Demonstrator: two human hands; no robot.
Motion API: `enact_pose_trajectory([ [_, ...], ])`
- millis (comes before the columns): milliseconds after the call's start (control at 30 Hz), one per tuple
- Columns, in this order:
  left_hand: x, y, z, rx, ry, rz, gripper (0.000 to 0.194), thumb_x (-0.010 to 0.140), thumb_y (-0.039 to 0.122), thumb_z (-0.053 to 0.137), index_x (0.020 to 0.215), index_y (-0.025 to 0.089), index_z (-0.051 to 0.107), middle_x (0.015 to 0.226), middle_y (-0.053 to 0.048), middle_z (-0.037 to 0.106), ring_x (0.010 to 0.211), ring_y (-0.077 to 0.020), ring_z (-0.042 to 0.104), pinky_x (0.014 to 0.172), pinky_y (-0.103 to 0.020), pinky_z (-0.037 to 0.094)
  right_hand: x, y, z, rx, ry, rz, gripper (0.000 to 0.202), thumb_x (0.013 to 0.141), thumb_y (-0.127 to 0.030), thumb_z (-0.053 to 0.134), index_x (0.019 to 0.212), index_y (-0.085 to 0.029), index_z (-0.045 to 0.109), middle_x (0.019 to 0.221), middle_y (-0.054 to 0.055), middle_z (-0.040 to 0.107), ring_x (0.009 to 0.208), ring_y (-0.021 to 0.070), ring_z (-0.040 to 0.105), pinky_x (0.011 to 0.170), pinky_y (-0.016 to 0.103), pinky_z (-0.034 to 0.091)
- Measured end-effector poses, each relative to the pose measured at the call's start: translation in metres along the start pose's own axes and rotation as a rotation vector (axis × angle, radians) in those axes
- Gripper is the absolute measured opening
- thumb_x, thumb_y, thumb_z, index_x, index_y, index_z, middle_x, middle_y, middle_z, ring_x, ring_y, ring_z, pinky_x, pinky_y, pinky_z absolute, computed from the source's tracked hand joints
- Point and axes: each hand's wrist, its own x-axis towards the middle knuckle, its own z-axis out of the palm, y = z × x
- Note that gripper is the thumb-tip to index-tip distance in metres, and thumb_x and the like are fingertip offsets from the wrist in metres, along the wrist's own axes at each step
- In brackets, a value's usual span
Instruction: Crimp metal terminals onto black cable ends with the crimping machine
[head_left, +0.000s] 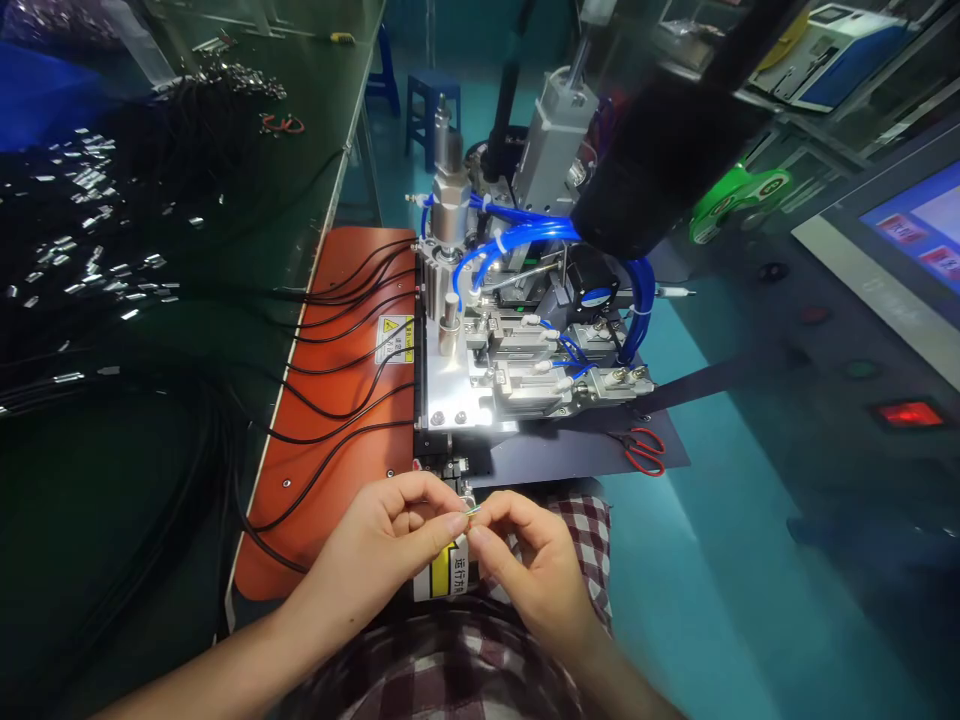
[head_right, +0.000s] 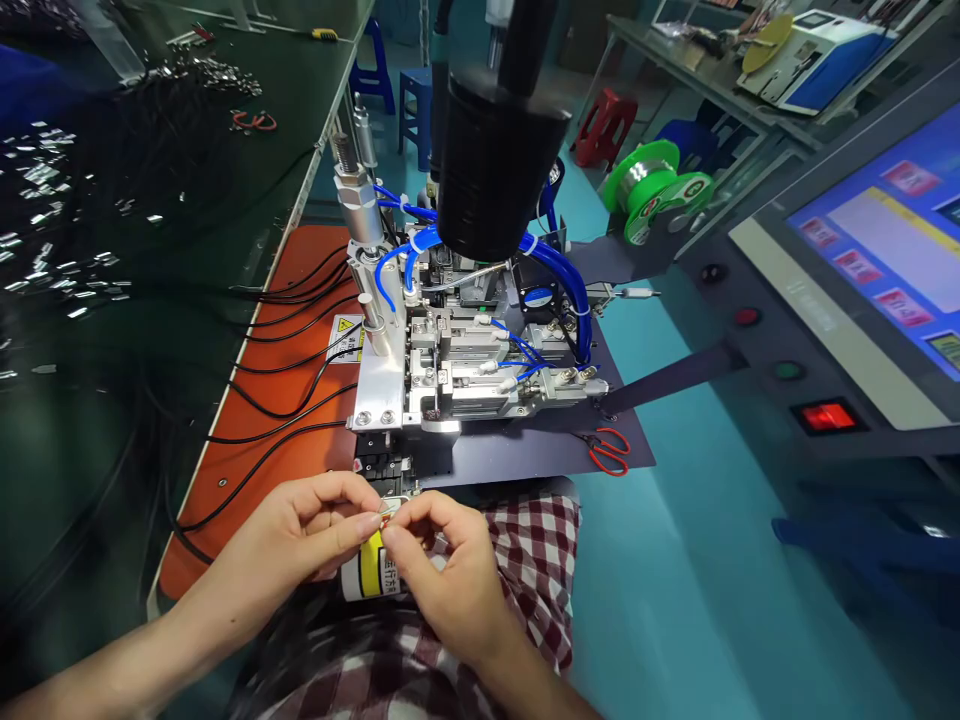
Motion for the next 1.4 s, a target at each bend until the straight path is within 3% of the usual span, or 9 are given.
enact_pose_trajectory([
  [400, -0.002, -0.005, -0.005, -0.035, -0.108, -0.008, 0.018, 0.077, 0.033, 0.068, 0.077, 0.015, 0.063, 0.05, 0.009, 0.039, 0.046, -0.0045, 0.029, 0.044, -0.019, 0.019, 0.007, 0.007, -0.005, 0.406, -0.121, 0.102, 0.017, 0.078, -0.033, 0.071, 0.078, -0.019, 0.062, 0.059, -0.006, 0.051, 0.048, 0.0062, 0.04, 0.047, 0.019, 0.033],
  [667, 0.0, -0.009, -0.01, -0.055, -0.165, -0.036, 0.021, 0.076, 0.036, 0.069, 0.078, 0.015, 0.063, 0.051, 0.007, 0.042, 0.046, -0.0046, 0.031, 0.045, -0.019, 0.02, 0.007, 0.015, -0.006, 0.437, -0.166, 0.047, 0.014, 0.083, -0.031, 0.067, 0.08, -0.018, 0.062, 0.061, -0.005, 0.051, 0.049, 0.005, 0.038, 0.046, 0.018, 0.03],
  [1033, 0.0, -0.011, -0.01, -0.046, -0.199, -0.044, 0.02, 0.074, 0.035, 0.072, 0.077, 0.016, 0.065, 0.054, 0.006, 0.046, 0.047, -0.0042, 0.035, 0.044, -0.019, 0.02, 0.007, 0.009, -0.008, 0.392, -0.252, 0.051, 0.018, 0.087, -0.032, 0.062, 0.078, -0.017, 0.056, 0.061, -0.005, 0.045, 0.051, 0.006, 0.034, 0.047, 0.019, 0.027],
  [1400, 0.002, -0.012, -0.011, -0.097, -0.217, -0.041, 0.021, 0.075, 0.035, 0.071, 0.076, 0.015, 0.065, 0.05, 0.006, 0.043, 0.044, -0.0043, 0.031, 0.044, -0.021, 0.017, 0.008, 0.012, -0.008, 0.418, -0.217, 0.008, 0.013, 0.085, -0.03, 0.065, 0.081, -0.019, 0.061, 0.061, -0.005, 0.048, 0.05, 0.0052, 0.036, 0.047, 0.018, 0.031],
])
